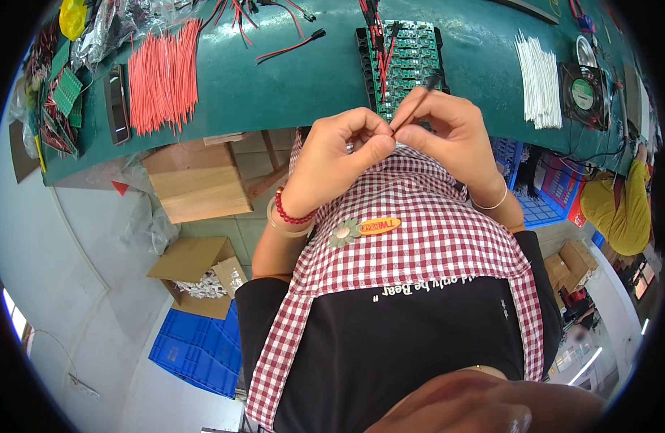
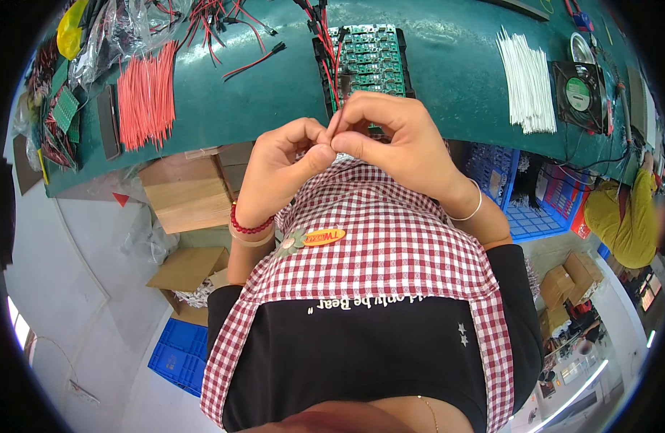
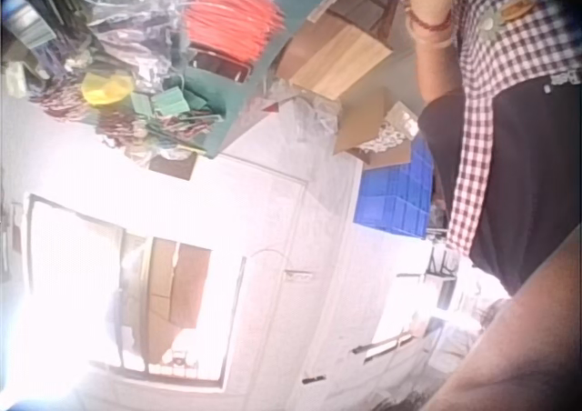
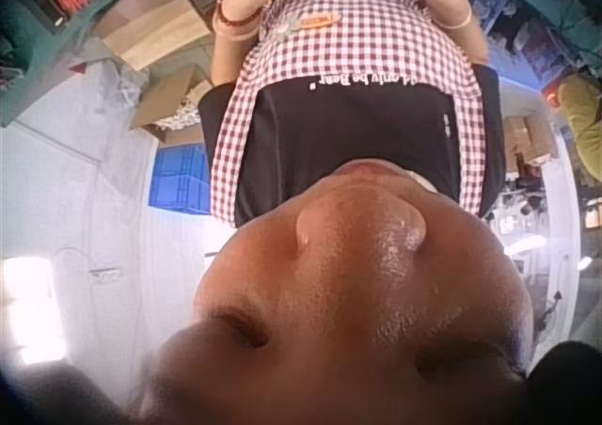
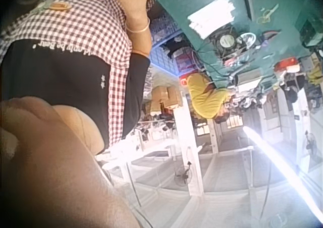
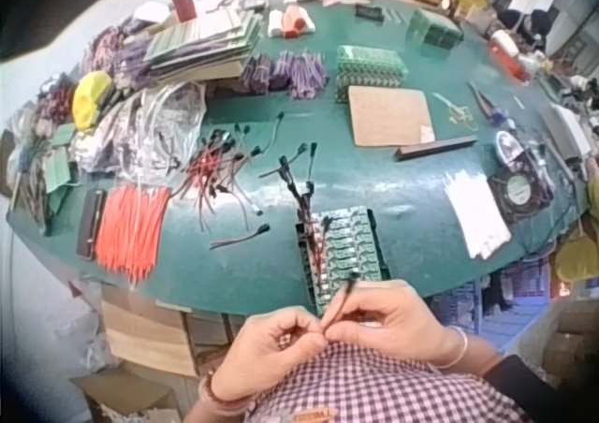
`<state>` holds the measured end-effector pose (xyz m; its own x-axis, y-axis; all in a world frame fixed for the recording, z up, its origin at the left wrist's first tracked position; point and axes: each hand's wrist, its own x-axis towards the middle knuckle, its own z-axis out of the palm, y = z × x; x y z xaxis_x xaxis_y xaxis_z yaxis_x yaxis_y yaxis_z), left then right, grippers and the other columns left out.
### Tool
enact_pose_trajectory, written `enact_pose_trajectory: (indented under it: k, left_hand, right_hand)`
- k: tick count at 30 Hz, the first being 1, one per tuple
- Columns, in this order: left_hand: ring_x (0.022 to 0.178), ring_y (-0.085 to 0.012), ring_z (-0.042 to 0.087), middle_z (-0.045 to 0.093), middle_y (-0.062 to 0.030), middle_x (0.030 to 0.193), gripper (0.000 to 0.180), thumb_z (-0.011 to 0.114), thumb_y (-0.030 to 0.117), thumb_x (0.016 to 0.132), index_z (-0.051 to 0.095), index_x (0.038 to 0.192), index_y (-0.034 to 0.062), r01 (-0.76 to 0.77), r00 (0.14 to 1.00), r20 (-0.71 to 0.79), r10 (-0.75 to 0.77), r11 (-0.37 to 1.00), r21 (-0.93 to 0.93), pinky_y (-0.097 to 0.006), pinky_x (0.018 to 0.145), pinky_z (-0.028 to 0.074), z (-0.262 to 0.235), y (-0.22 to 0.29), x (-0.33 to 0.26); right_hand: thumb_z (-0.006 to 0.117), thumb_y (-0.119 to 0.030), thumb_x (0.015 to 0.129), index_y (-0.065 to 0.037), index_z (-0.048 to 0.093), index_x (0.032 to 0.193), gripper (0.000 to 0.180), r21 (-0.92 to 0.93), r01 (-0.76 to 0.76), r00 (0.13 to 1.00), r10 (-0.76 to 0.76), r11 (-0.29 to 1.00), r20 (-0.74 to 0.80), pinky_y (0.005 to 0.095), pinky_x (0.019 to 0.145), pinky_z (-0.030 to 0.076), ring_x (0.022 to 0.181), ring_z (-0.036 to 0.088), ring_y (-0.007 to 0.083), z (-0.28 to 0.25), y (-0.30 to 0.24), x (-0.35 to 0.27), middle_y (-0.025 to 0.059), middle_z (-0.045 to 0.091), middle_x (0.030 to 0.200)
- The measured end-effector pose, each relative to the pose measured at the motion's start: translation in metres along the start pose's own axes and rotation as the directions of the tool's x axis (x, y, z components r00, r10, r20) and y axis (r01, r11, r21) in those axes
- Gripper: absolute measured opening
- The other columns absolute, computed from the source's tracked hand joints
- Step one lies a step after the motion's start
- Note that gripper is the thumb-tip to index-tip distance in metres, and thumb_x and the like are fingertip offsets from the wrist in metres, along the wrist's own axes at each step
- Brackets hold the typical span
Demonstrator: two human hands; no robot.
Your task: The person assembles electrical components by plugging wire harnesses into circuit boards by hand at a factory workbench.
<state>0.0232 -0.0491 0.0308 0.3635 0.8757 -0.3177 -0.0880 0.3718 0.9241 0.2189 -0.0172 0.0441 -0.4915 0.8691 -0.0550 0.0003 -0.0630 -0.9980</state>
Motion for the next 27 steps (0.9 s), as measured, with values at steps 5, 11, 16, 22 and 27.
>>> enact_pose_trajectory:
  k: [5,11,16,22,27]
  left_hand:
    - [0.063,-0.0137,0.057,0.063,-0.0082,0.079,0.012,0.067,0.006,0.082,0.062,0.090,-0.0011,-0.135,0.983,-0.065,0.171,0.918,0.372,-0.025,0.059,0.046,0.005,0.006,0.004]
    - [0.069,-0.0219,0.062,0.064,-0.0126,0.081,0.013,0.065,0.005,0.082,0.062,0.093,-0.0013,-0.052,0.898,-0.314,0.310,0.781,0.623,-0.032,0.064,0.050,-0.024,-0.004,0.020]
    - [0.069,-0.0212,0.061,0.064,-0.0112,0.081,0.010,0.065,0.005,0.083,0.062,0.089,-0.0023,-0.056,0.900,-0.313,0.302,0.794,0.605,-0.031,0.065,0.049,-0.034,-0.001,0.019]
    - [0.066,-0.0075,0.054,0.066,-0.0042,0.079,0.010,0.066,0.008,0.085,0.065,0.091,-0.0005,-0.068,0.898,-0.308,0.314,0.791,0.608,-0.022,0.059,0.042,-0.032,-0.010,0.021]
    - [0.066,-0.0079,0.054,0.066,-0.0048,0.079,0.010,0.066,0.008,0.085,0.064,0.090,-0.0006,-0.037,0.910,-0.309,0.275,0.799,0.601,-0.023,0.058,0.042,-0.029,-0.007,0.021]
  right_hand:
    - [0.069,0.000,0.078,0.003,0.066,0.085,0.008,-0.322,-0.030,0.998,0.008,0.946,-0.069,0.0263,0.070,0.048,0.077,0.061,0.0159,0.001,-0.001,-0.007,0.0078,0.062,0.083]
    - [0.072,-0.006,0.074,-0.002,0.069,0.082,0.010,-0.568,0.076,0.969,-0.194,0.820,-0.151,0.0332,0.077,0.046,0.087,0.057,0.0228,-0.006,0.026,0.004,0.0056,0.057,0.087]
    - [0.072,-0.009,0.072,-0.005,0.069,0.079,0.008,-0.712,0.134,0.968,-0.245,0.689,-0.055,0.0328,0.075,0.036,0.083,0.051,0.0195,-0.004,0.030,0.005,0.0024,0.055,0.088]
    - [0.073,-0.010,0.071,-0.007,0.067,0.076,0.008,-0.724,0.192,0.954,-0.298,0.662,-0.019,0.0331,0.071,0.033,0.081,0.050,0.0195,-0.003,0.035,0.009,0.0014,0.054,0.087]
    - [0.072,-0.008,0.071,-0.008,0.066,0.077,0.008,-0.727,0.202,0.953,-0.302,0.656,-0.007,0.0332,0.071,0.033,0.081,0.050,0.0196,-0.003,0.036,0.012,0.0012,0.053,0.085]
